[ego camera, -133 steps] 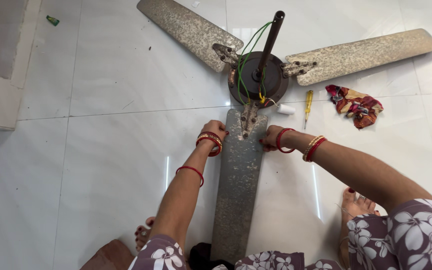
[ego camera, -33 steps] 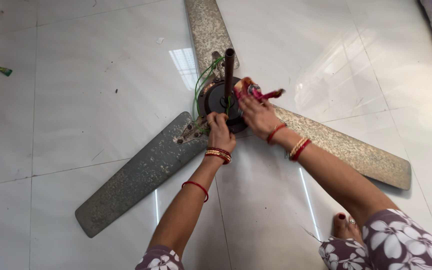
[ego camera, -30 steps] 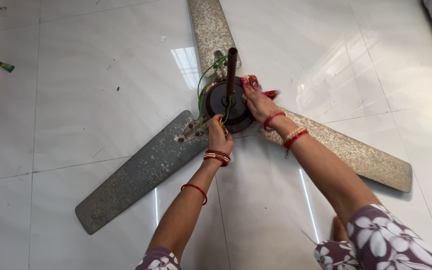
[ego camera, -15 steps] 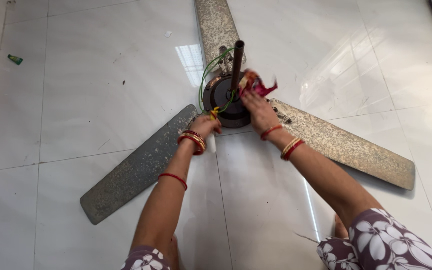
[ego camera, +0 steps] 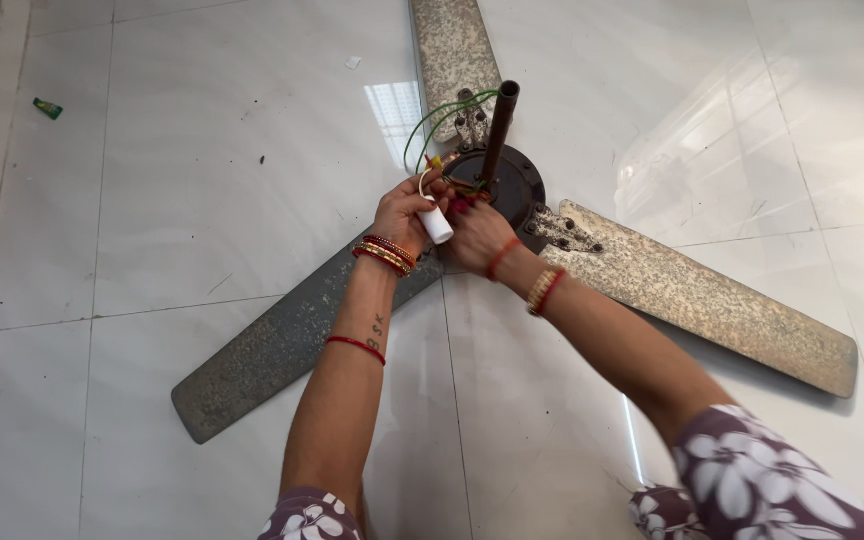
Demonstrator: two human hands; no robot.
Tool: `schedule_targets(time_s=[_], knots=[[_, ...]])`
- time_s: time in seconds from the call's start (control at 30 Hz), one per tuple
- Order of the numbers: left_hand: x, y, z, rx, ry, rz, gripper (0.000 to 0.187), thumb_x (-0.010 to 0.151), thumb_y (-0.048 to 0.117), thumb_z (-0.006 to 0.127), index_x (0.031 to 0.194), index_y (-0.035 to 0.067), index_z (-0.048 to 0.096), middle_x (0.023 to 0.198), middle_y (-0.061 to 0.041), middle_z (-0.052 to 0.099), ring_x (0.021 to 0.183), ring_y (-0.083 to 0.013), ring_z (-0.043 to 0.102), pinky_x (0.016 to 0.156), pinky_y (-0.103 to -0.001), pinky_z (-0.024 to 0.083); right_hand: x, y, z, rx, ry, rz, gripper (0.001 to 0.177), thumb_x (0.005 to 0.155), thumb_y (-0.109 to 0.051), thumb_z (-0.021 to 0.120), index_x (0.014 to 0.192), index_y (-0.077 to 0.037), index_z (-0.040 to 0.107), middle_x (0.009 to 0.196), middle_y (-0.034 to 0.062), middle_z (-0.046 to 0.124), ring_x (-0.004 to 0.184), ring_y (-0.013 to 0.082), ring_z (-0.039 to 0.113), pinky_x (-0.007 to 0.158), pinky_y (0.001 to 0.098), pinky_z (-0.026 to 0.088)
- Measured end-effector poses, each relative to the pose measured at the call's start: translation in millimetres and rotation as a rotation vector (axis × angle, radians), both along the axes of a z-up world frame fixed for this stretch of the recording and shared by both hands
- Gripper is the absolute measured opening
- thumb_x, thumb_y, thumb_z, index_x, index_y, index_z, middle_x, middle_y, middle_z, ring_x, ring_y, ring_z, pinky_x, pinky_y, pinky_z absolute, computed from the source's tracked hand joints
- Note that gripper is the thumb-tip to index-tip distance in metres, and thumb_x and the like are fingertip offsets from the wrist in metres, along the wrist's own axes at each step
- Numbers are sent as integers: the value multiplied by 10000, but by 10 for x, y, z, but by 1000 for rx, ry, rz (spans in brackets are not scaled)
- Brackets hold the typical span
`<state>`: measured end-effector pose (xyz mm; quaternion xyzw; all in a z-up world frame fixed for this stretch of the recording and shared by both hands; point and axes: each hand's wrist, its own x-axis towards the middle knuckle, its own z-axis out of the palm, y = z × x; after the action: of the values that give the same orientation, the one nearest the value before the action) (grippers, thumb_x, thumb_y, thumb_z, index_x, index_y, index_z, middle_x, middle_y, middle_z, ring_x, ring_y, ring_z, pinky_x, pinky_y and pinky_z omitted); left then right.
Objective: The person assembles a ceiling fan on the floor by attaching three fan blades to the motor housing. They use a screwdriver to tighten screws and secure each blade, then wipe the motor housing with a cloth.
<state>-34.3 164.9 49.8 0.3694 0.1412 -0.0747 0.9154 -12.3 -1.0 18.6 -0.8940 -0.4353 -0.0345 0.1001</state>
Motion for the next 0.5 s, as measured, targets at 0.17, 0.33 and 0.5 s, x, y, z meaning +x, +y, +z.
schedule_targets(time_s=[0.17, 0.33, 0.5], knots=[[-13, 18, -33, -231, 33, 69, 410, 908, -108, 449, 1304, -118, 556, 1206, -248, 646, 1125, -319, 677, 979, -313, 608, 198, 395, 67, -128, 194, -137, 320, 953, -244, 465, 1091, -18, 645, 973, 162, 728, 943, 321, 689, 866, 452, 523], [-76, -17, -53, -196, 108, 74, 403, 946, -83, 476, 1341, -74, 555, 1206, -239, 652, 1102, -337, 690, 954, -330, 633, -281, -22, -39, 92, -140, 18, 302, 974, -224, 509, 1119, -17, 676, 1187, 167, 698, 1221, 331, 621, 1117, 466, 479], [-188, -154, -114, 31, 225, 25, 408, 955, -15, 593, 1360, 35, 588, 1156, -163, 660, 967, -269, 709, 834, -403, 662, -664, -727, -182, 62, -147, 65, 539, 984, -225, 508, 1456, 32, 480, 1522, 227, 460, 1430, 363, 432, 1188, 489, 349]])
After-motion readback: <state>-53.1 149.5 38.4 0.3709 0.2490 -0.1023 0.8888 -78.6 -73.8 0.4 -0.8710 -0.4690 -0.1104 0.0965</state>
